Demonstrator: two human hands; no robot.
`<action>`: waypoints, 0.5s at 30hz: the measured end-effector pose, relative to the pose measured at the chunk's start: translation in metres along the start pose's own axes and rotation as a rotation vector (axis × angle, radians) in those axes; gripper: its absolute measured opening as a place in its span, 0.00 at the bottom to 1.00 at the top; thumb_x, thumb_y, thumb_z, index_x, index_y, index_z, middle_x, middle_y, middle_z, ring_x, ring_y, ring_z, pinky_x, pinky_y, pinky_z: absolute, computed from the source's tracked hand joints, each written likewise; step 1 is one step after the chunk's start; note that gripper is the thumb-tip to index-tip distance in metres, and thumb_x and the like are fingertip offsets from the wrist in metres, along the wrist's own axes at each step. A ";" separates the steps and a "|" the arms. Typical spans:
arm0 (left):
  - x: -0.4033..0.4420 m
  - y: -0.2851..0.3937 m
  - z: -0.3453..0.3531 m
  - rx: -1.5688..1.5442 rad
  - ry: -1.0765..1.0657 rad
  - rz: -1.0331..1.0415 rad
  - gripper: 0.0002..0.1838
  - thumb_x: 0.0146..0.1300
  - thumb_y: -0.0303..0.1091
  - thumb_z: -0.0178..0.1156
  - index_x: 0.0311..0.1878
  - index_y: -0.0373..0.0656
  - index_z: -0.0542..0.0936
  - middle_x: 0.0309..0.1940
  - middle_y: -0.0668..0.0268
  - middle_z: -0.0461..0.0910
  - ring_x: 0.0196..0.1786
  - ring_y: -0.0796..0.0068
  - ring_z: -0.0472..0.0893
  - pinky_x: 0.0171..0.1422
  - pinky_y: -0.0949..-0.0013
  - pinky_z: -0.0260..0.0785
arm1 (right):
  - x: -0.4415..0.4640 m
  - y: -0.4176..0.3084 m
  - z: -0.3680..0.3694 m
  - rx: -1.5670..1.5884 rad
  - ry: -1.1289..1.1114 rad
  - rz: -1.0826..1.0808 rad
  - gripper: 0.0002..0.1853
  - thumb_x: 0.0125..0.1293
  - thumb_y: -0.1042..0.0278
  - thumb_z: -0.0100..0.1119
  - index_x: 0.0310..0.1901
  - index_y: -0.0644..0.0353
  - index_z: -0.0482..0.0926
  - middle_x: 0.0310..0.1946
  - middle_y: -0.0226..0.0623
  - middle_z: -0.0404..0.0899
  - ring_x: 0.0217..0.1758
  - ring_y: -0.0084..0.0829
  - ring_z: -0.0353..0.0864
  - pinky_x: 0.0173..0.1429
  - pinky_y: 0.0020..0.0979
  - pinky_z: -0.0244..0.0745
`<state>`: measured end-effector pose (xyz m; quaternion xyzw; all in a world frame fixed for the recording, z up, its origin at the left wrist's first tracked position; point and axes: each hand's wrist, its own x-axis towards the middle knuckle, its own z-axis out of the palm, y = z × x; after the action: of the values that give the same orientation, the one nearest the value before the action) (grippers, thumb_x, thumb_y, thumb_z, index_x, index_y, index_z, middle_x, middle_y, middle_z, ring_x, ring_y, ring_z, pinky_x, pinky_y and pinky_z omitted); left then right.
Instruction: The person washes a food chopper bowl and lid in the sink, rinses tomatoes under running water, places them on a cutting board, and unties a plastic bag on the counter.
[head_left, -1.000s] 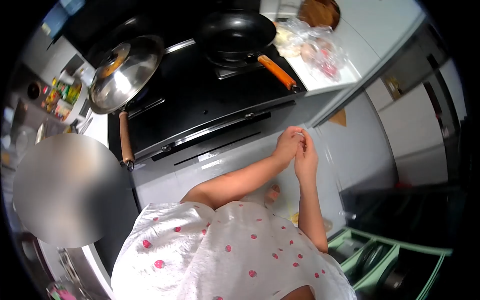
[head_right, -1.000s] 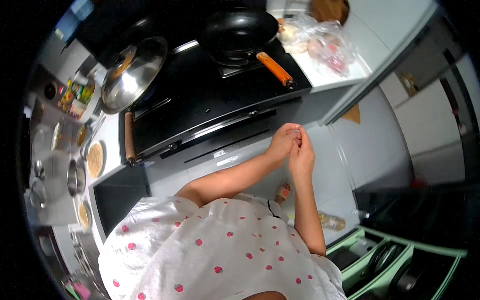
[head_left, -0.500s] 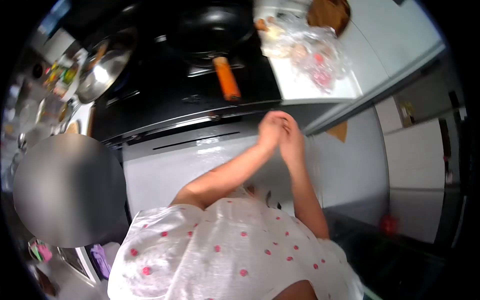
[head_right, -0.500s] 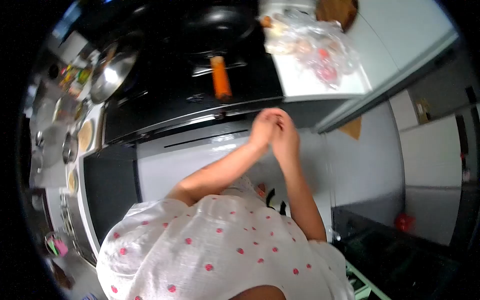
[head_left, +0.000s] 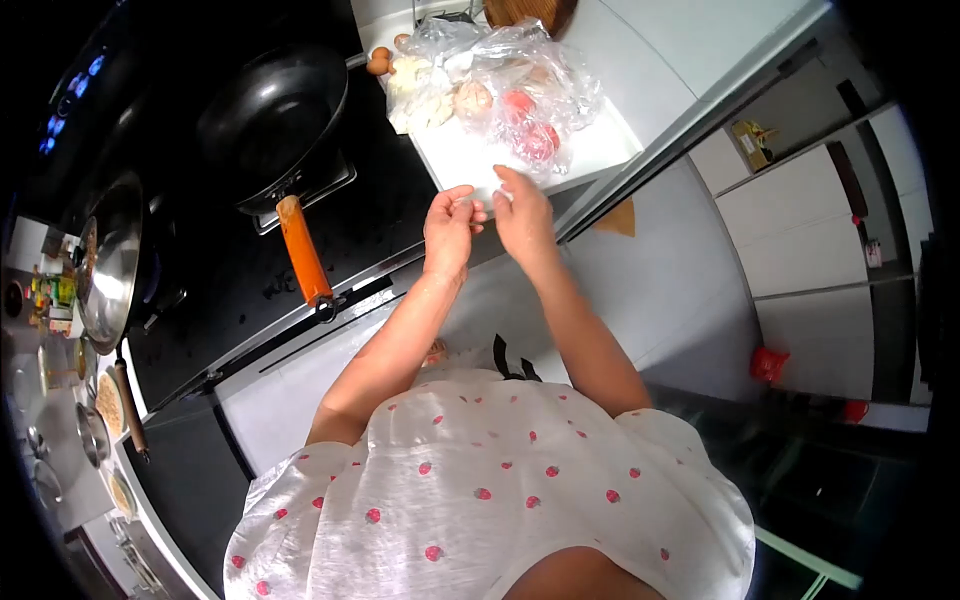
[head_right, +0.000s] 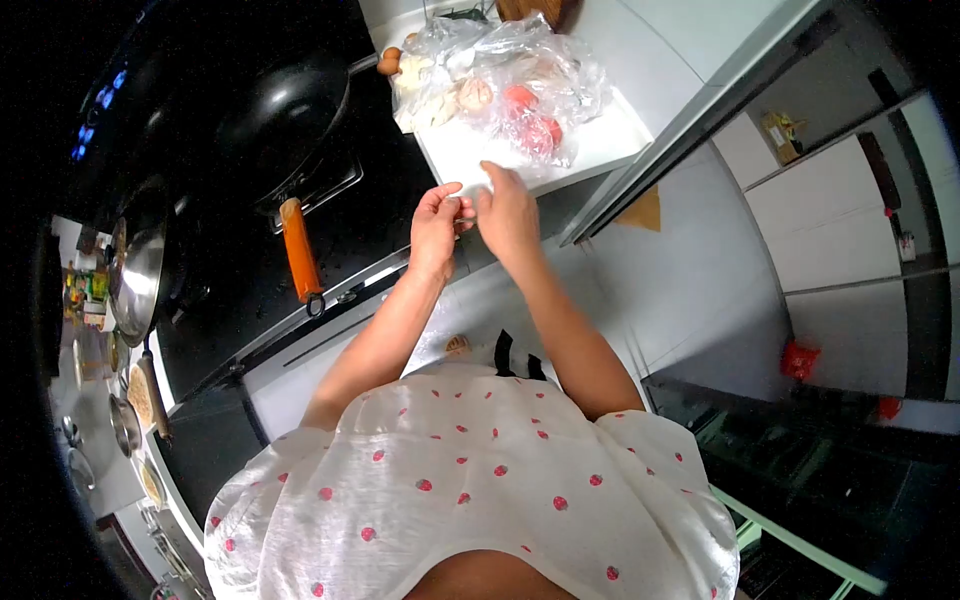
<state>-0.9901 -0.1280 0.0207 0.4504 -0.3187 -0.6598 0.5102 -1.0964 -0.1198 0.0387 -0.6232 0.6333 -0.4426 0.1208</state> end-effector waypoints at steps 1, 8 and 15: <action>0.006 0.000 0.002 0.024 0.006 0.032 0.09 0.63 0.26 0.46 0.45 0.37 0.71 0.29 0.68 0.75 0.30 0.83 0.73 0.35 0.79 0.66 | 0.012 0.007 -0.002 -0.007 -0.007 0.019 0.16 0.55 0.74 0.51 0.47 0.63 0.72 0.41 0.50 0.74 0.45 0.49 0.73 0.48 0.42 0.68; 0.062 -0.002 0.028 0.277 0.065 0.274 0.09 0.62 0.26 0.50 0.45 0.38 0.73 0.36 0.69 0.76 0.39 0.81 0.74 0.45 0.77 0.66 | 0.110 0.063 -0.012 -0.144 0.072 -0.160 0.18 0.52 0.79 0.51 0.47 0.61 0.74 0.43 0.48 0.74 0.48 0.47 0.72 0.54 0.39 0.66; 0.121 -0.012 0.104 0.523 0.161 0.572 0.15 0.53 0.24 0.57 0.46 0.40 0.74 0.43 0.59 0.75 0.47 0.69 0.74 0.52 0.71 0.65 | 0.178 0.126 -0.014 -0.293 -0.081 -0.360 0.19 0.47 0.77 0.57 0.45 0.60 0.75 0.41 0.43 0.76 0.48 0.42 0.73 0.50 0.40 0.67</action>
<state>-1.0997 -0.2452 0.0185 0.5085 -0.5474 -0.3502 0.5650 -1.2269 -0.2948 0.0287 -0.7544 0.5640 -0.3349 -0.0264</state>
